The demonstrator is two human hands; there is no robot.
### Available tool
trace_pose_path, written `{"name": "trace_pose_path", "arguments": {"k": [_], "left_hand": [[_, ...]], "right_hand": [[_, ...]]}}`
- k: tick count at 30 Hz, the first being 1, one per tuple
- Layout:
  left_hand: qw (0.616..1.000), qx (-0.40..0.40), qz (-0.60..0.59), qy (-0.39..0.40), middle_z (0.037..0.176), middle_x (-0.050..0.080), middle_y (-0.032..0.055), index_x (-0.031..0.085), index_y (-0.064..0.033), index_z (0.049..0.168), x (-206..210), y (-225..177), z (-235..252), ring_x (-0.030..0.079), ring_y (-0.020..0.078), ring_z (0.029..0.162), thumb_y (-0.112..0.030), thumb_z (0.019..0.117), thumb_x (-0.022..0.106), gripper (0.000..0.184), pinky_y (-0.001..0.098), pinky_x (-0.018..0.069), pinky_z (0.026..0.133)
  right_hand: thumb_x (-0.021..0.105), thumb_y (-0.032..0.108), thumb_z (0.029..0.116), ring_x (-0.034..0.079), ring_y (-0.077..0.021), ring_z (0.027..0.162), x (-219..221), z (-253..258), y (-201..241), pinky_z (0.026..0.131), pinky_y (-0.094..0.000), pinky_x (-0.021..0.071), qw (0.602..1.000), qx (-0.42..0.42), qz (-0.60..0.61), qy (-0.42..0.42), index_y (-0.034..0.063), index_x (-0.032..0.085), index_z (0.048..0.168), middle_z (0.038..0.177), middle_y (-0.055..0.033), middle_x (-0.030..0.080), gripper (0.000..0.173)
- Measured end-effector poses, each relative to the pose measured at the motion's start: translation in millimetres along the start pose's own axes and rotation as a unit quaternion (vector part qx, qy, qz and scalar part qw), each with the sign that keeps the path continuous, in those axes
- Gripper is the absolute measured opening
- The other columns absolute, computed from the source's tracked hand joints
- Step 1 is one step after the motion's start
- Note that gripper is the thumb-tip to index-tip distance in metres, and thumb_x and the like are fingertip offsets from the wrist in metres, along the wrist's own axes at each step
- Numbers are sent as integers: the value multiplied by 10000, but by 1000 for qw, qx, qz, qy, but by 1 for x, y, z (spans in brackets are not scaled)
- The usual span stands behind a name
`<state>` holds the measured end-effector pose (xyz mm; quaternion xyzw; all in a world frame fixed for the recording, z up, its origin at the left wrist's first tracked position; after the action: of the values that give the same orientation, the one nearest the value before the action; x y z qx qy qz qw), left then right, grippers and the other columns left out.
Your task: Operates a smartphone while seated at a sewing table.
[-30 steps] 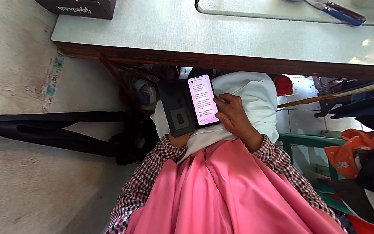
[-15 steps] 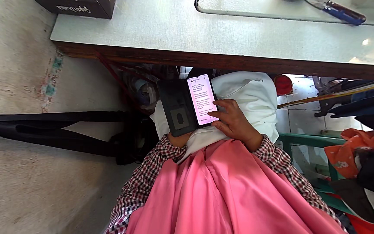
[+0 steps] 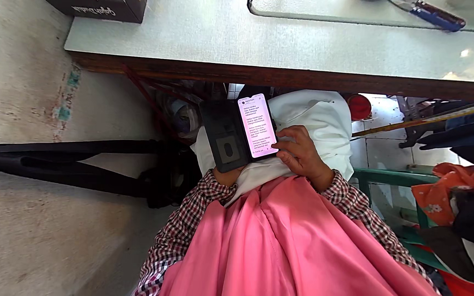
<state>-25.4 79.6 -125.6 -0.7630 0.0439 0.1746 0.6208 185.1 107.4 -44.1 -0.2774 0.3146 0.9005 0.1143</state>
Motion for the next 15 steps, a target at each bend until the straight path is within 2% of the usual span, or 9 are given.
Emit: {"name": "trace_pose_path", "arguments": {"k": [3, 5, 7, 9, 12, 13, 15], "left_hand": [[1000, 21, -19, 9, 842, 675, 32, 654, 97, 972, 1, -1, 1, 618, -20, 821, 36, 796, 772, 220, 161, 489, 796], [998, 30, -56, 16, 828, 670, -12, 643, 65, 958, 1, -1, 1, 624, -42, 820, 57, 796, 752, 195, 142, 499, 791], [999, 15, -43, 13, 815, 661, -4, 641, 80, 954, 1, -2, 0, 611, -44, 811, 63, 800, 745, 186, 139, 488, 782], [1000, -18, -9, 8, 824, 657, 22, 638, 97, 971, 0, 0, -1, 603, -27, 813, 49, 809, 755, 205, 154, 482, 788], [1000, -28, 6, 5, 845, 664, 36, 636, 110, 990, 0, 0, -2, 610, -19, 827, 40, 807, 764, 234, 162, 484, 802], [1000, -25, 4, 3, 837, 664, 31, 637, 107, 980, -1, -2, -2, 609, -24, 820, 43, 805, 764, 225, 157, 484, 797], [1000, -11, 5, -10, 816, 659, 22, 636, 104, 959, -2, -6, -2, 605, -36, 802, 47, 789, 768, 223, 146, 482, 782]], "right_hand": [[448, 404, 1072, 606, -282, 1117, -1, 0, 2, 1011, -372, 472, 1000, -12, 5, 0, 63, 763, 945, 1085, -173, 680, 481], [448, 402, 1072, 609, -283, 1109, 0, 0, 2, 1003, -370, 475, 1000, -15, 5, 1, 62, 763, 938, 1074, -175, 681, 482], [457, 393, 1070, 602, -289, 1122, 2, 0, -2, 1012, -376, 468, 1000, 2, -5, 9, 70, 770, 965, 1092, -177, 677, 462], [469, 386, 1064, 592, -322, 1155, 8, 1, -10, 1024, -416, 463, 998, 43, -27, 25, 77, 782, 1029, 1145, -192, 673, 441], [450, 411, 1066, 575, -374, 1190, 12, 4, -18, 1030, -479, 460, 992, 99, -61, 42, 43, 721, 1247, 1276, -235, 628, 491], [448, 424, 1067, 578, -373, 1188, 11, 5, -18, 1029, -473, 466, 992, 103, -66, 36, 28, 691, 1291, 1299, -244, 613, 516], [457, 421, 1069, 581, -355, 1177, 8, 5, -17, 1027, -443, 471, 993, 99, -63, 20, 14, 677, 1301, 1292, -249, 606, 517]]}}
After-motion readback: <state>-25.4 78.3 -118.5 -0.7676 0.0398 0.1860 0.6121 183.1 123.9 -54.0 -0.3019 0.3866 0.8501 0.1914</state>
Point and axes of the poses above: each hand's wrist, its own z-axis towards the middle knuckle, its own x-axis out of the palm, y = z × x, the point moved 9 cm from there along z, towards the middle knuckle
